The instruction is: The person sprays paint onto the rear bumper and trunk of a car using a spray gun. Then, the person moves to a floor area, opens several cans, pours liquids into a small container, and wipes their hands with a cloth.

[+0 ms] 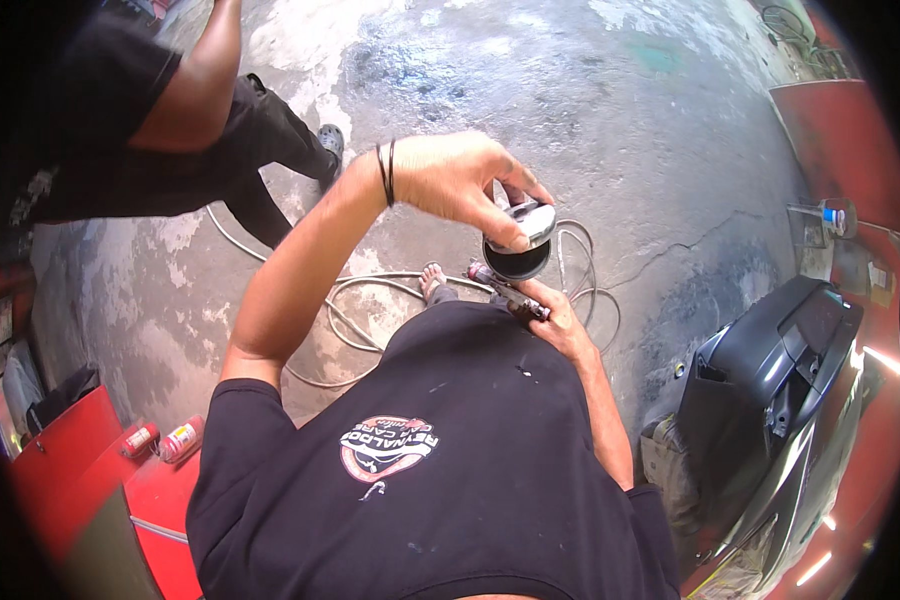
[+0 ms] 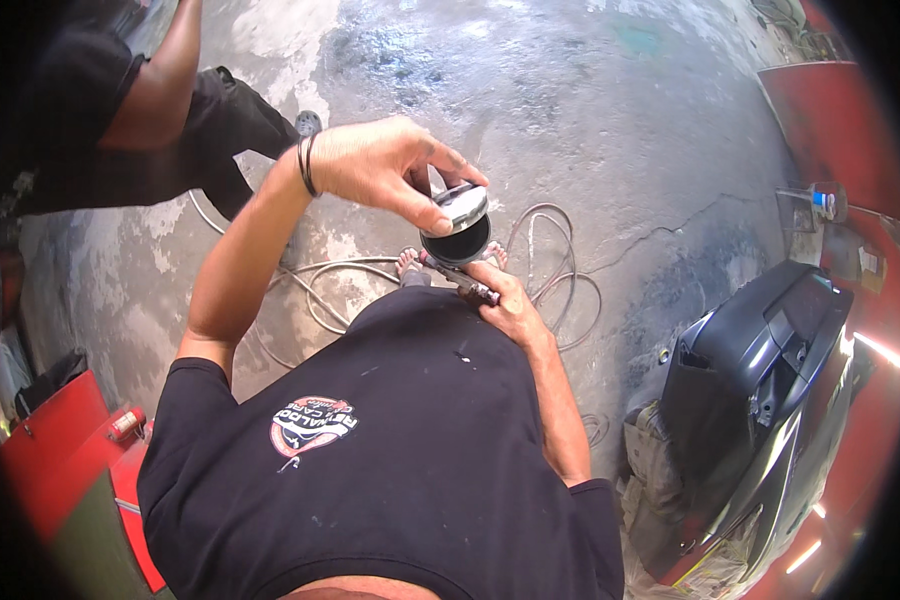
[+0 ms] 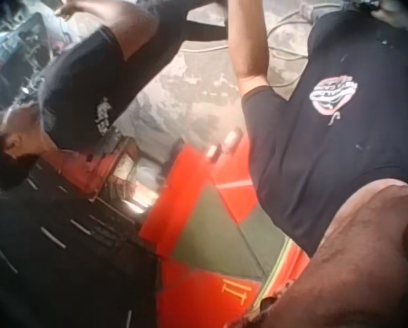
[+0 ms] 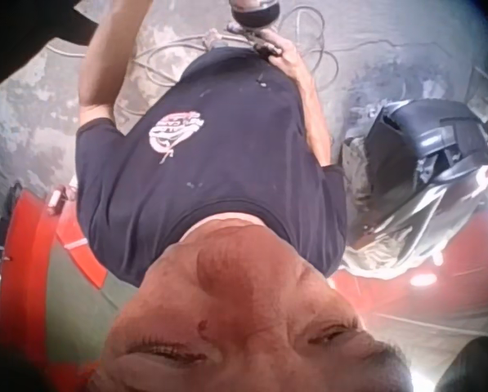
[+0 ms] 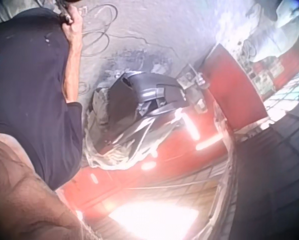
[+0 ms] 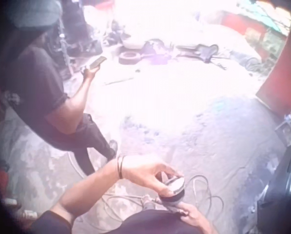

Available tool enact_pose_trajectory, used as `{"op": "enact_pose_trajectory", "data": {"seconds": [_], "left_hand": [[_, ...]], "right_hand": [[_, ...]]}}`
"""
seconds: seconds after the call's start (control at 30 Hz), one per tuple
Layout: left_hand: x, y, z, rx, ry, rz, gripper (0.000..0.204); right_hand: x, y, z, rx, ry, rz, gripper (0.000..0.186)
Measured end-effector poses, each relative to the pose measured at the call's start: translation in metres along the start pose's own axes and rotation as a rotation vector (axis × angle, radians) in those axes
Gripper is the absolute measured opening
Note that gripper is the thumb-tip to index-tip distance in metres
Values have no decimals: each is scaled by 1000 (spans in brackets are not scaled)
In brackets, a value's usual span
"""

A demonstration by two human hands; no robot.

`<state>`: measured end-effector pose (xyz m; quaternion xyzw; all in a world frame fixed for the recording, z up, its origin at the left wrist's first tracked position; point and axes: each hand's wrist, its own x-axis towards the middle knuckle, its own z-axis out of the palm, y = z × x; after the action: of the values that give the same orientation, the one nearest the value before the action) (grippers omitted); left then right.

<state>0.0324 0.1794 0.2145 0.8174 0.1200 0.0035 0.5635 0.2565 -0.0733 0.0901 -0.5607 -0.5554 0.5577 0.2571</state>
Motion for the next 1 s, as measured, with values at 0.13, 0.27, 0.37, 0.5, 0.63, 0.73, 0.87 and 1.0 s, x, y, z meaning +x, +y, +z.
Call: {"op": "enact_pose_trajectory", "data": {"seconds": [0.13,0.27,0.37,0.5,0.63,0.73,0.87,1.0], "left_hand": [[6,32,31,432,192,73,59],[-5,60,61,654,311,-30,61],[-1,66,62,670,327,7,65],[21,72,71,667,268,237,62],[39,80,88,675,288,364,49],[72,85,96,740,418,323,41],[125,109,85,793,406,293,34],[176,136,72,905,302,350,30]], "right_hand": [[-8,-4,-1,50,16,-50,76],[-6,-4,-1,111,-61,-66,80],[-7,-16,-2,335,-37,-41,69],[-27,-22,6,214,134,-139,49],[-43,-22,9,174,251,-161,47],[-48,-35,-18,188,324,-181,43],[-49,-33,-67,165,356,-142,43],[-56,-31,-125,210,334,-164,45]]}}
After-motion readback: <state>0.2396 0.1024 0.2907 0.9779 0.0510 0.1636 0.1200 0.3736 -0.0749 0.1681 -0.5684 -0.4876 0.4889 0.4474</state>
